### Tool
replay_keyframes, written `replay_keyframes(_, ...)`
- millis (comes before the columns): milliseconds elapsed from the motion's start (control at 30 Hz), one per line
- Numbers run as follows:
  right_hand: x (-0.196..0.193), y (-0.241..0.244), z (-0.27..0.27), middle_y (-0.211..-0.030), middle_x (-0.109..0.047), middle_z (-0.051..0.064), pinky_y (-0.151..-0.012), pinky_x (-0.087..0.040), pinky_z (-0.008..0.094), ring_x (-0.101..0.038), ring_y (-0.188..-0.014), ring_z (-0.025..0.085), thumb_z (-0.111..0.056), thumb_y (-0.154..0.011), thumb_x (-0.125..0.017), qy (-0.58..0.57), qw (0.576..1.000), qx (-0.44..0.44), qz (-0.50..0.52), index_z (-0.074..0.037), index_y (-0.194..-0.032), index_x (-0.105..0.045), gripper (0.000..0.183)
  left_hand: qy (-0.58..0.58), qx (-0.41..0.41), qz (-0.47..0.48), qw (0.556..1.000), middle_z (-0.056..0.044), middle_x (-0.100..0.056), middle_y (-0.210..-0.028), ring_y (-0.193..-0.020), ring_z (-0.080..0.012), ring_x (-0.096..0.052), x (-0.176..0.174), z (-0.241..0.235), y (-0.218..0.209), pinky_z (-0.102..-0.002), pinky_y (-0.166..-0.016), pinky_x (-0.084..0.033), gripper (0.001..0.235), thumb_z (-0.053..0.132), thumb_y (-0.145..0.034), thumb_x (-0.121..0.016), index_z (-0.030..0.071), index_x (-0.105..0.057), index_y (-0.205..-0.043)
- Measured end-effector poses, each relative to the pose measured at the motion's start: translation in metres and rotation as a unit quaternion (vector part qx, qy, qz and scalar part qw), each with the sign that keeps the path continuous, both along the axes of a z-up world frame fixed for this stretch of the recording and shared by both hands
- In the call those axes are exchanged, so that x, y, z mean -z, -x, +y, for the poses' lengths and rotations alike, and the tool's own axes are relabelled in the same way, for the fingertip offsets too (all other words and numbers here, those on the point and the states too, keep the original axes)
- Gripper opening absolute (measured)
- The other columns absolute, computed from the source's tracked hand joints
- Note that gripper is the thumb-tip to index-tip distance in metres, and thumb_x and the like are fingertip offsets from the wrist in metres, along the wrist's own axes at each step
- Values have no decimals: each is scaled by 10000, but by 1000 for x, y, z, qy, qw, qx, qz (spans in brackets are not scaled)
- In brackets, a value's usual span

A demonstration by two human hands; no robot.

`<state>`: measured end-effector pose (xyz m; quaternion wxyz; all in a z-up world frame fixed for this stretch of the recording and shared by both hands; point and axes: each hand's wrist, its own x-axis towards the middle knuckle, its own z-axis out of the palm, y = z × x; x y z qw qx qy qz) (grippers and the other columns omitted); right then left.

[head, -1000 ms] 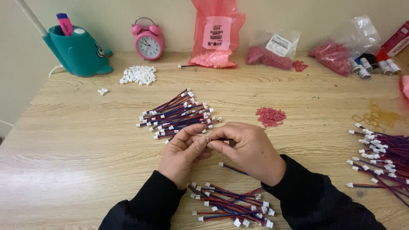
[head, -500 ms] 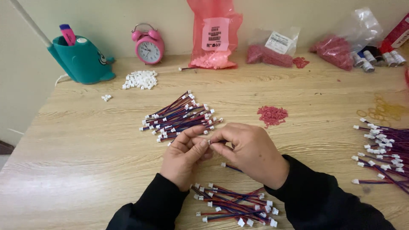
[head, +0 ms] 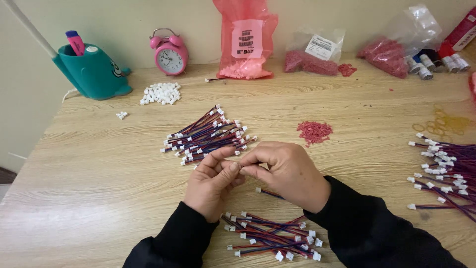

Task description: Assembling small electronic wire harnesses by inserting wires into plastic connectors

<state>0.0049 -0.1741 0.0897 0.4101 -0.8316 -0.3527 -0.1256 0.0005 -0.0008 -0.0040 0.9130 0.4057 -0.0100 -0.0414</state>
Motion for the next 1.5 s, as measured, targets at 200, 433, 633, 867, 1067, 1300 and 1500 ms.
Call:
replay_keyframes(200,-4,-3,-2,-956,-756,34,-765,-518,256,-718,-859,146,-98,-864,-621,6,999,-49,9,-108,-978,-715,148,-15,8,-55,998,-112,-639,-679,-646,-191,-603,-2,3,-4,-313,-656,-496,337,-27,-840,-669,8,-594,-1166)
replay_keyframes(433,-1,1,2,-908,-784,1,-740,-532,199,-727,-814,72,-85,-797,-644,-32,994,9,103,-121,-882,-747,138,-50,20,-72,996,-108,-671,-725,-665,-195,-628,-8,2,1,-305,-701,-512,338,4,-844,-681,3,-589,-1170)
replay_keyframes(633,-7,5,7,-699,-742,102,-632,-547,314,-675,-687,151,-46,-761,-686,-74,984,30,162,-111,-840,-775,136,-155,-60,-56,984,-121,-716,-768,-709,-164,-705,-6,-1,-3,-252,-689,-585,338,-2,-828,-701,-14,-651,-1162)
replay_keyframes(867,2,8,-21,-945,-680,78,-853,-476,433,-627,-962,330,-279,-740,-796,163,984,37,-56,-148,-929,-707,246,-267,-172,-57,946,-85,-705,-767,-637,-122,-669,6,41,-29,-211,-588,-563,254,39,-832,-738,44,-683,-1080)
replay_keyframes(1067,25,12,-30,-786,-635,42,-817,-478,410,-639,-895,287,-408,-787,-749,334,937,36,97,-168,-755,-679,251,-421,-222,-133,869,-148,-606,-1018,-827,-224,-652,-23,37,-12,-268,-597,-583,395,7,-813,-733,61,-630,-1191)
replay_keyframes(1300,33,7,-39,-806,-682,53,-668,-426,426,-634,-772,286,-305,-884,-613,254,951,56,166,-165,-823,-555,163,-532,46,-224,815,29,-795,-899,-824,-77,-721,-21,-10,14,-221,-791,-547,119,161,-817,-714,152,-780,-915)
replay_keyframes(1500,28,-32,-87,-1030,-742,-1,-810,-480,370,-683,-941,199,-329,-899,-524,216,952,149,160,-187,-1036,-686,256,-530,-29,-107,841,28,-790,-894,-858,-64,-688,-13,-6,3,-208,-829,-504,161,209,-807,-732,139,-801,-935)
